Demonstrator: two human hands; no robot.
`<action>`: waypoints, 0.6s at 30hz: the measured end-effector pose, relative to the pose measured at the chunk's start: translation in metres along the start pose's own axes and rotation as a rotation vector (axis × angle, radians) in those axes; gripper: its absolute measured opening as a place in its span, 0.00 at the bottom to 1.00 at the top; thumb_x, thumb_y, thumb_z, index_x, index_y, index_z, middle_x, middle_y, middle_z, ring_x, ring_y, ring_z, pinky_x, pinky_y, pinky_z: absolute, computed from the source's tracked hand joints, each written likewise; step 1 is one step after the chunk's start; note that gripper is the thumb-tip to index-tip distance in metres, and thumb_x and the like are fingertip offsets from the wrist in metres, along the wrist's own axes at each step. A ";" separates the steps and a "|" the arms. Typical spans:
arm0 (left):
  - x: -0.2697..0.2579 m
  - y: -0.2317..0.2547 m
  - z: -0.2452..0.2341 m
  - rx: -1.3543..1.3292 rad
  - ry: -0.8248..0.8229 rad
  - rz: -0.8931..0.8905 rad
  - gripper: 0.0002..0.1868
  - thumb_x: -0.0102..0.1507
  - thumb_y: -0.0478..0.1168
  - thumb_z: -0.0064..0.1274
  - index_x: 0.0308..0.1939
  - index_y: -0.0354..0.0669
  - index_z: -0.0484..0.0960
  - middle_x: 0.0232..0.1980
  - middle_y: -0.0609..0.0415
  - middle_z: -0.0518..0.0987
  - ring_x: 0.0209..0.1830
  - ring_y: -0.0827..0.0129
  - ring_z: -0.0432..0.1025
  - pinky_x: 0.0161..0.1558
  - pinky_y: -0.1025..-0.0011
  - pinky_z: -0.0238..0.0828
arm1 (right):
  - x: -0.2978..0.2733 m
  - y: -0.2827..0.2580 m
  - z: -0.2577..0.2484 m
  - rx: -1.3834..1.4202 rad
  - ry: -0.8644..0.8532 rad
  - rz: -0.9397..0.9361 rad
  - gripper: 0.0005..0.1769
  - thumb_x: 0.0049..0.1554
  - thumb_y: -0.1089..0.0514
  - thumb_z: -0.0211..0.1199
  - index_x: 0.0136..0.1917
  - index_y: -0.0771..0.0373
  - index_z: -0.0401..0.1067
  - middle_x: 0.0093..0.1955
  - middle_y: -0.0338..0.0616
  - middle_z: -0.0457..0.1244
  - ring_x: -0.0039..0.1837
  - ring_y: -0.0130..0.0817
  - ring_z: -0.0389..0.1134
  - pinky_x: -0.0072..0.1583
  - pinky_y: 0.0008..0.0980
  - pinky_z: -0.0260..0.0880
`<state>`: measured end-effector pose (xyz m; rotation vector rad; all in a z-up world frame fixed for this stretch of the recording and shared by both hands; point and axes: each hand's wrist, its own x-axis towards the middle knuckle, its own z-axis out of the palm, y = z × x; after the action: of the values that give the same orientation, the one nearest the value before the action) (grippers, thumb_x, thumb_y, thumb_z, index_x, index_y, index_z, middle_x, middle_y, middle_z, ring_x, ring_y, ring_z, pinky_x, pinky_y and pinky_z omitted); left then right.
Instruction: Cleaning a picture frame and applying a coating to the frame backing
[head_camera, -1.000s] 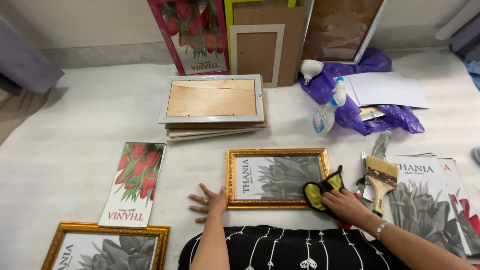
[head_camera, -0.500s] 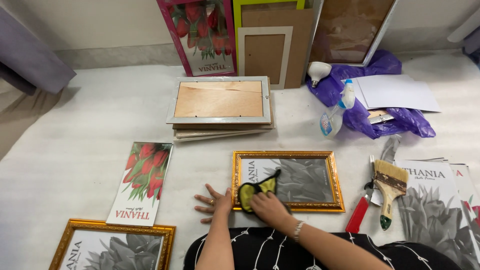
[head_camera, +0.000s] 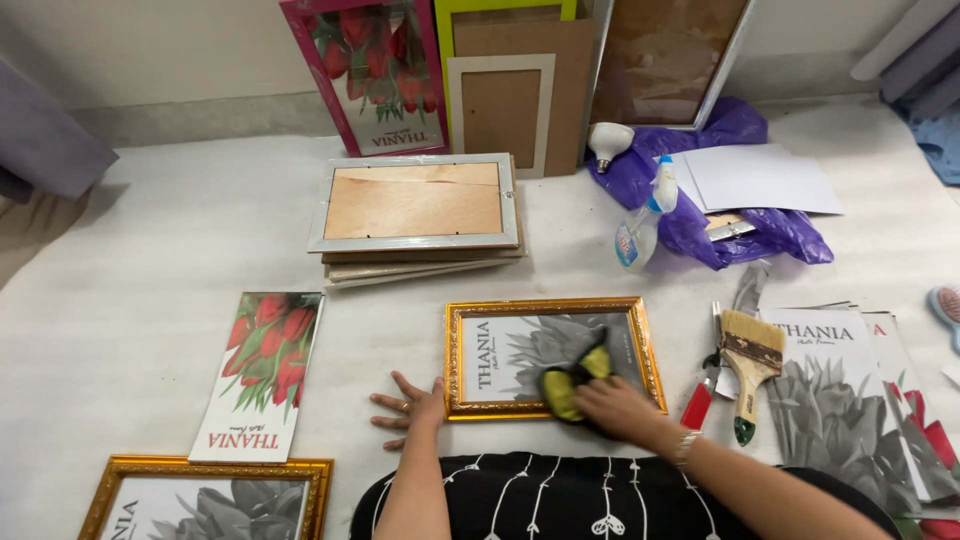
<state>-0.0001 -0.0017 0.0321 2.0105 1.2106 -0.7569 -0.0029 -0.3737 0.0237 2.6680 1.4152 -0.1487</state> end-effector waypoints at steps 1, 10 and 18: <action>0.000 0.001 0.000 0.001 -0.001 0.001 0.49 0.65 0.72 0.30 0.79 0.72 0.18 0.78 0.54 0.00 0.77 0.42 0.02 0.69 0.28 0.11 | -0.023 0.019 0.010 0.000 0.000 0.002 0.30 0.53 0.57 0.65 0.67 0.53 0.62 0.69 0.40 0.59 0.63 0.38 0.60 0.60 0.40 0.61; -0.003 0.002 0.000 0.013 -0.002 -0.021 0.49 0.65 0.71 0.29 0.79 0.71 0.17 0.77 0.52 0.00 0.76 0.41 0.01 0.68 0.28 0.11 | -0.054 0.033 0.020 -0.086 -0.104 0.021 0.34 0.51 0.58 0.70 0.69 0.56 0.62 0.69 0.42 0.60 0.61 0.37 0.62 0.60 0.36 0.67; -0.003 0.001 0.000 0.016 0.002 -0.005 0.48 0.65 0.71 0.29 0.79 0.73 0.17 0.78 0.53 0.02 0.78 0.41 0.04 0.69 0.27 0.15 | 0.091 -0.078 -0.014 0.010 0.188 0.039 0.24 0.56 0.56 0.63 0.65 0.60 0.65 0.60 0.45 0.65 0.56 0.37 0.66 0.57 0.38 0.66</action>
<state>0.0001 -0.0033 0.0344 2.0228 1.2148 -0.7697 -0.0164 -0.2535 0.0203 2.7781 1.4138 0.1011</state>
